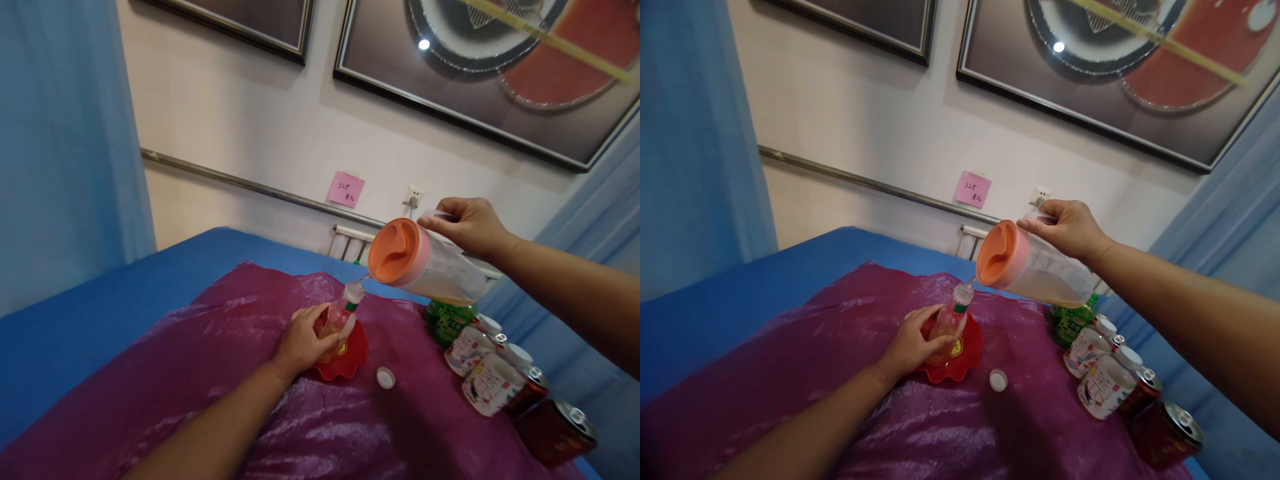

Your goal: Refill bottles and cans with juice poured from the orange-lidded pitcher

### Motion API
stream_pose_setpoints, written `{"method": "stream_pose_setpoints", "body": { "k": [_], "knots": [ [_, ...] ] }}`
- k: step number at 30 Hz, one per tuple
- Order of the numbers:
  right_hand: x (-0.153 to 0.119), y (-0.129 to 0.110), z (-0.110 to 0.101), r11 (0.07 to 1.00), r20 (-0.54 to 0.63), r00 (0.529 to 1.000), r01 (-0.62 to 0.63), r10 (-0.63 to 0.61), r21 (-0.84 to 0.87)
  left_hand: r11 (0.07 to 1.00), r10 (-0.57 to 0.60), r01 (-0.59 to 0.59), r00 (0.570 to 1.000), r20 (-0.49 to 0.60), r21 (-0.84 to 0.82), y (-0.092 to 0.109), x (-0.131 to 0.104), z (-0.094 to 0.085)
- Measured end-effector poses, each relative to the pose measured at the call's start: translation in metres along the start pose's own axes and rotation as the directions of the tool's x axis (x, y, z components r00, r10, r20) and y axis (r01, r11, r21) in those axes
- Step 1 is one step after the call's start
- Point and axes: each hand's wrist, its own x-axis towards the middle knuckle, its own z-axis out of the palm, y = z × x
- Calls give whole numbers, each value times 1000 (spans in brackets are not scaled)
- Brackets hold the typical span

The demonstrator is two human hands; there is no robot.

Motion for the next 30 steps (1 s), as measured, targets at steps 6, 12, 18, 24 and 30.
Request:
{"method": "stream_pose_setpoints", "body": {
  "k": [6,12,18,24,30],
  "knots": [
    [-1,-1,0,1000,5,1000,-20,19,14,1000,-2,2,1000,-4,-9,1,0,-1],
    [-1,-4,-1,1000,15,999,-28,28,12,1000,-5,5,1000,-2,-6,3,1,-1],
    [-1,-5,-3,1000,24,1000,-19,19,3,1000,-7,7,1000,-1,-10,3,0,-2],
    [-1,-4,-3,1000,12,1000,-6,6,1,1000,1,-1,1000,-5,-19,3,0,-1],
    [0,-2,-2,1000,9,1000,-12,12,15,1000,-1,1,1000,-9,-21,1,0,-1]
  ]
}}
